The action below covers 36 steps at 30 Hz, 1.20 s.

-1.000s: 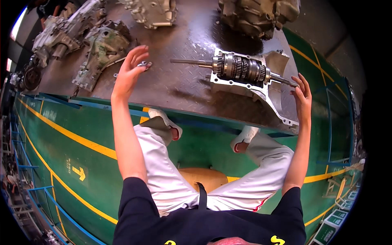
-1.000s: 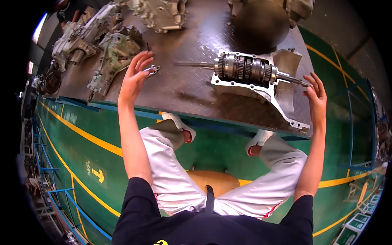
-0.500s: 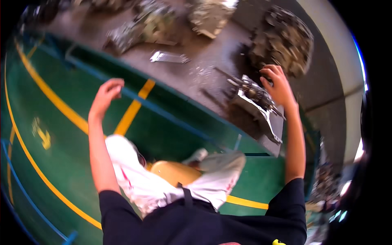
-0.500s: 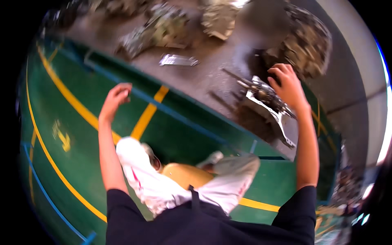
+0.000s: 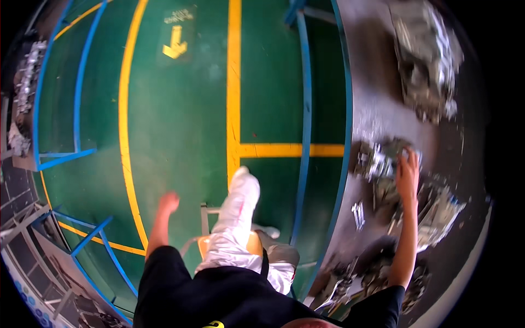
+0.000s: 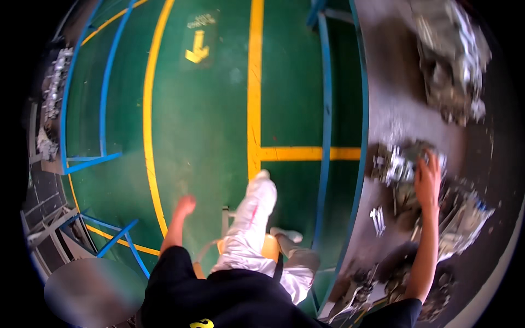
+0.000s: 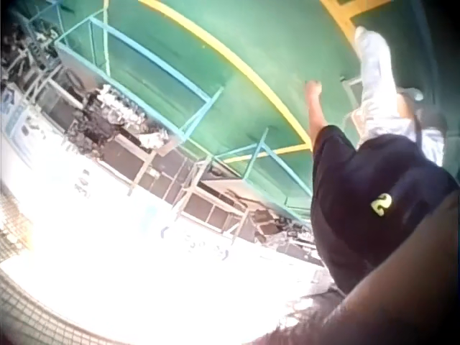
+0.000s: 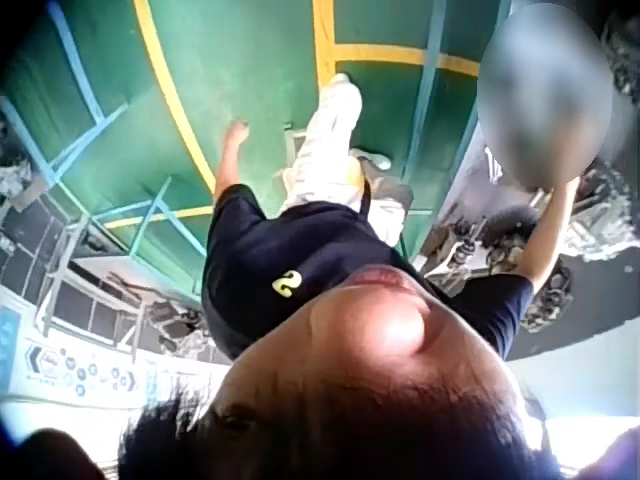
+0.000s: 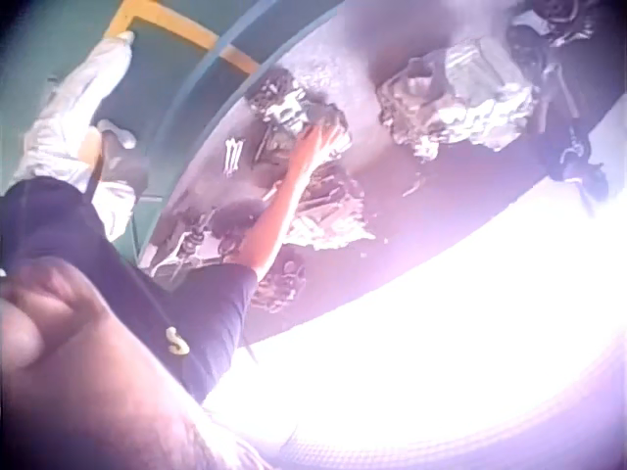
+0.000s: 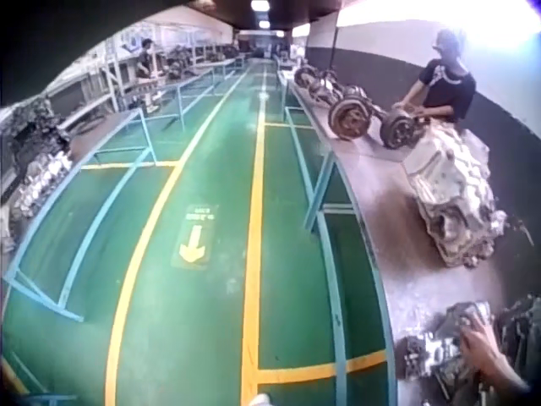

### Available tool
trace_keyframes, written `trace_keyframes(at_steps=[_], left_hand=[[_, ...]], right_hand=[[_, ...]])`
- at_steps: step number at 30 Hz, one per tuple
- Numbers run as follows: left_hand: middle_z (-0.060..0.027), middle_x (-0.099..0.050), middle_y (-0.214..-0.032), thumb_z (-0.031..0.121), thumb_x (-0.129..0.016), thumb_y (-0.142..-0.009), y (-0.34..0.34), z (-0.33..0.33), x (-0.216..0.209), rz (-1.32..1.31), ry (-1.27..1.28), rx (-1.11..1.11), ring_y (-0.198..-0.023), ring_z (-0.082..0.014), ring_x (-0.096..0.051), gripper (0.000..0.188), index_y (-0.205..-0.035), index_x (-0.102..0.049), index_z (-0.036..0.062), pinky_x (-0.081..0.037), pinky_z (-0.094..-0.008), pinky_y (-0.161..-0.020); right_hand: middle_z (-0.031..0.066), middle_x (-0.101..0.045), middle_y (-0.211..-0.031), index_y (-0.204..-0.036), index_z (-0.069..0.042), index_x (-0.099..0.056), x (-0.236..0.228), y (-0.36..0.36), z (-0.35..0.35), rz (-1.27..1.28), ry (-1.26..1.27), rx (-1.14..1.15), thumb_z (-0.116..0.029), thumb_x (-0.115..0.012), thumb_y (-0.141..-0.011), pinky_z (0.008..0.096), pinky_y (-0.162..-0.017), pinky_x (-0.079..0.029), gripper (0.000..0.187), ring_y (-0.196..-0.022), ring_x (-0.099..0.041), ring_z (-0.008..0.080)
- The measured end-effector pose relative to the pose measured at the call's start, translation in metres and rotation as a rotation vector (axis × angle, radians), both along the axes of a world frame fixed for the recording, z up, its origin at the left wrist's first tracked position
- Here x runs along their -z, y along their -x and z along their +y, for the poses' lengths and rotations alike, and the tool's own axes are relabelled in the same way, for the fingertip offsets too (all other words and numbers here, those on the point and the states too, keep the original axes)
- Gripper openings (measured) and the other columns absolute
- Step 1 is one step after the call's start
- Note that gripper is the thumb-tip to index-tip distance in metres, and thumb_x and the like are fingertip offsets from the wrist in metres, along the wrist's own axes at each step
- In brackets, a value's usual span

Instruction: The person fits a gear shaft assembly into a transmission casing, walks to another table to work on an engine block, and returns to assemble shift forks and gear shafts into the transmission housing.

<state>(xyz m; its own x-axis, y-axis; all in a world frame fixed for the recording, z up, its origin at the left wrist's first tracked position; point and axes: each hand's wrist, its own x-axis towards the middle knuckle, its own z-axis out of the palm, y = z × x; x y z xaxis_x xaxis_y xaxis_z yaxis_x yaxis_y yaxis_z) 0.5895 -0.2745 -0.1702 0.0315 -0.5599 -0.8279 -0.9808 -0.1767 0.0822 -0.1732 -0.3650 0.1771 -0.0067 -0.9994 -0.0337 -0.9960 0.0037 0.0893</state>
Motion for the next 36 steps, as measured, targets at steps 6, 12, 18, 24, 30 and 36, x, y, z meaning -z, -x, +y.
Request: trace_keyframes(at_steps=[6, 12, 18, 24, 30, 36], left_hand=[[-0.0227, -0.065, -0.106, 0.022, -0.046, -0.084, -0.073, 0.136, -0.122, -0.208, -0.18, -0.268, -0.1, -0.0384, -0.062, 0.032, -0.093, -0.069, 0.0008, -0.051, -0.0471, -0.087], [-0.0171, -0.068, -0.091, 0.028, -0.044, -0.091, -0.009, 0.075, -0.17, 0.051, -0.138, -0.514, -0.087, -0.0292, -0.068, 0.035, -0.106, -0.066, 0.0054, -0.058, -0.0386, -0.066], [-0.0179, -0.066, -0.104, 0.02, -0.047, -0.086, 0.091, -0.177, -0.183, -0.047, 0.123, -0.837, -0.094, -0.0354, -0.063, 0.032, -0.103, -0.067, 0.0012, -0.051, -0.0431, -0.081], [-0.0218, -0.066, -0.107, 0.032, -0.05, -0.085, 0.12, -0.308, -0.189, 0.025, 0.049, -0.994, -0.104, -0.039, -0.061, 0.04, -0.105, -0.067, 0.002, -0.049, -0.0437, -0.09], [-0.0206, -0.067, -0.098, 0.028, -0.049, -0.084, 0.109, -0.434, -0.168, -0.116, 0.282, -0.806, -0.096, -0.0397, -0.062, 0.033, -0.1, -0.068, 0.0071, -0.051, -0.0429, -0.083], [-0.0212, -0.066, -0.09, 0.024, -0.047, -0.085, 0.095, -0.647, -0.135, 0.059, 0.195, -0.826, -0.09, -0.0395, -0.063, 0.03, -0.098, -0.069, 0.009, -0.052, -0.0432, -0.08]], right_hand=[[0.021, -0.057, -0.112, -0.089, 0.002, -0.06, -0.055, -0.055, -0.107, -0.279, -0.011, -0.06, 0.002, -0.056, -0.079, 0.0448, -0.09, -0.044, 0.011, -0.103, -0.053, 0.0401], [0.02, -0.059, -0.08, -0.079, 0.0, -0.06, -0.009, -0.053, -0.122, -0.543, -0.233, 0.021, -0.004, -0.057, -0.078, 0.0482, -0.071, -0.046, 0.005, -0.081, -0.056, 0.041], [0.0185, -0.067, -0.084, -0.079, -0.007, -0.072, 0.09, -0.017, -0.198, -0.646, -0.312, 0.19, -0.009, -0.062, -0.077, 0.044, -0.074, -0.053, 0.011, -0.078, -0.065, 0.0376], [0.0184, -0.061, -0.094, -0.087, -0.006, -0.062, 0.097, -0.055, -0.554, -0.532, -0.348, -0.02, -0.016, -0.051, -0.087, 0.0514, -0.078, -0.048, 0.016, -0.092, -0.059, 0.0405], [0.0219, -0.067, -0.091, -0.095, -0.001, -0.065, 0.025, -0.194, -0.922, -0.864, -0.051, -0.217, -0.013, -0.057, -0.086, 0.0432, -0.078, -0.052, 0.018, -0.089, -0.065, 0.0378], [0.0206, -0.068, -0.094, -0.095, -0.005, -0.068, 0.077, -0.223, -1.054, -0.615, -0.077, -0.294, -0.021, -0.052, -0.086, 0.0497, -0.083, -0.05, 0.024, -0.091, -0.063, 0.0398]])
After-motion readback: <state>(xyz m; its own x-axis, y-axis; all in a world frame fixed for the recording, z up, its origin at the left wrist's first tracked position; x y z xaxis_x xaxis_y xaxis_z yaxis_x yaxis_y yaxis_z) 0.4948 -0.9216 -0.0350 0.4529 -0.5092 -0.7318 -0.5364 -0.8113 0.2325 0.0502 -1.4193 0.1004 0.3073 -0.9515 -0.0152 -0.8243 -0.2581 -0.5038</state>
